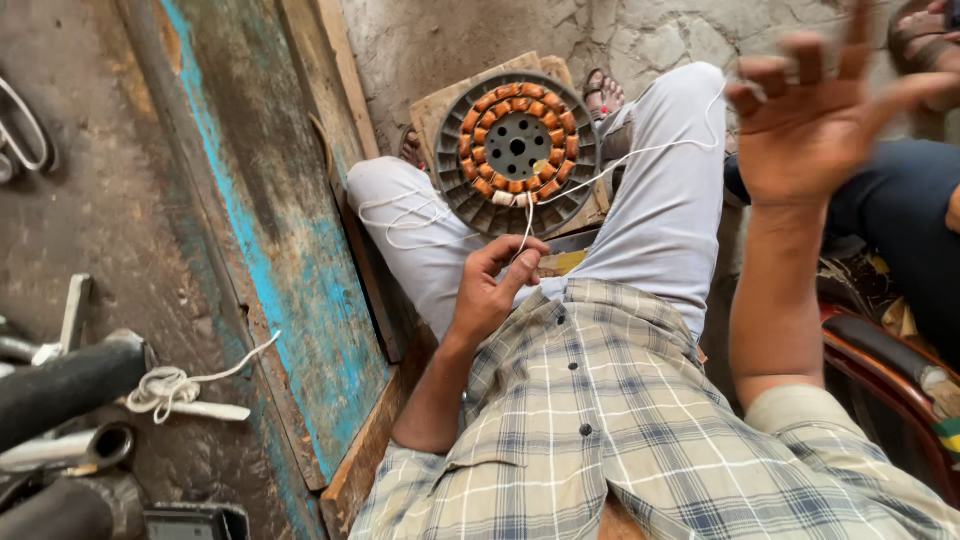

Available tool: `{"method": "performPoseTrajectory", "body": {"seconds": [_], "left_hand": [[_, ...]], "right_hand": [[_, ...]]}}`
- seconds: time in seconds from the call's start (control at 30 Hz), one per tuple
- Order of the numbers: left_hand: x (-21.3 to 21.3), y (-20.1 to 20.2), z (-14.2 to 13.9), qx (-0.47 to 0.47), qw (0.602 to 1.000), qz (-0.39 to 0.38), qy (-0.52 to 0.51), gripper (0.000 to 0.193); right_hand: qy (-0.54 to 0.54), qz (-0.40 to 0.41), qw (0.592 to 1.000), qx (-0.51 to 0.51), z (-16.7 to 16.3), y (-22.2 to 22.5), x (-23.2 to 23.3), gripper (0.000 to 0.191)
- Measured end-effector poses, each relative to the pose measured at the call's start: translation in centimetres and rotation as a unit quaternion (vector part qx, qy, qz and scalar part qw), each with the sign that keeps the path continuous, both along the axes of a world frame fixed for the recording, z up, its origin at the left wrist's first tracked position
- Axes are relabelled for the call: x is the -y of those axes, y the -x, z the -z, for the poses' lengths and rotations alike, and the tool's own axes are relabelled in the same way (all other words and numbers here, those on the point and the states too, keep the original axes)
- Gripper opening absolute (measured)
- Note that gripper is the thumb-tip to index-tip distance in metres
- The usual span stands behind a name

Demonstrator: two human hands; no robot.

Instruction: The person sits on the floor with a motor stator resting on their lap and ties the copper winding coils together using white string. They loop the cord around the coil bundles, pull it tight, and work around the stator securing successive windings by hand.

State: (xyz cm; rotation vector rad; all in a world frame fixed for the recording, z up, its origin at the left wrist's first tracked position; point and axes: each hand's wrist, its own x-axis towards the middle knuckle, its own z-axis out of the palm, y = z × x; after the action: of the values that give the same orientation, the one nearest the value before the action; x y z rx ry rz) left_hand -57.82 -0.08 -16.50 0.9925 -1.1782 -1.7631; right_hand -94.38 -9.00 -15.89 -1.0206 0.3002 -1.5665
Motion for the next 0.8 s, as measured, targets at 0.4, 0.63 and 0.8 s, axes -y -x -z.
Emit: {"method": "performPoseTrajectory", "body": {"seconds": [0.4,0.63,0.8], "left_hand": [[0.4,-0.4,0.1,-0.049,0.999,-0.008,-0.001,0.024],[0.9,0.5,0.8,-0.067,0.998,-0.018,0.007,0.025],[1.0,1.1,0.7,-0.058,0.998,-0.008,0.017,0.026]], "right_hand": [[0.015,0.143,0.822,-0.551,-3.1,1.5,-0.2,0.054],[0.104,0.297,0.472,-0.824,-1.9,1.5,3.1,0.040],[-0.001,-0.109,0.634,-0.766,-1.5,-7.4,0.4,0.057]]}}
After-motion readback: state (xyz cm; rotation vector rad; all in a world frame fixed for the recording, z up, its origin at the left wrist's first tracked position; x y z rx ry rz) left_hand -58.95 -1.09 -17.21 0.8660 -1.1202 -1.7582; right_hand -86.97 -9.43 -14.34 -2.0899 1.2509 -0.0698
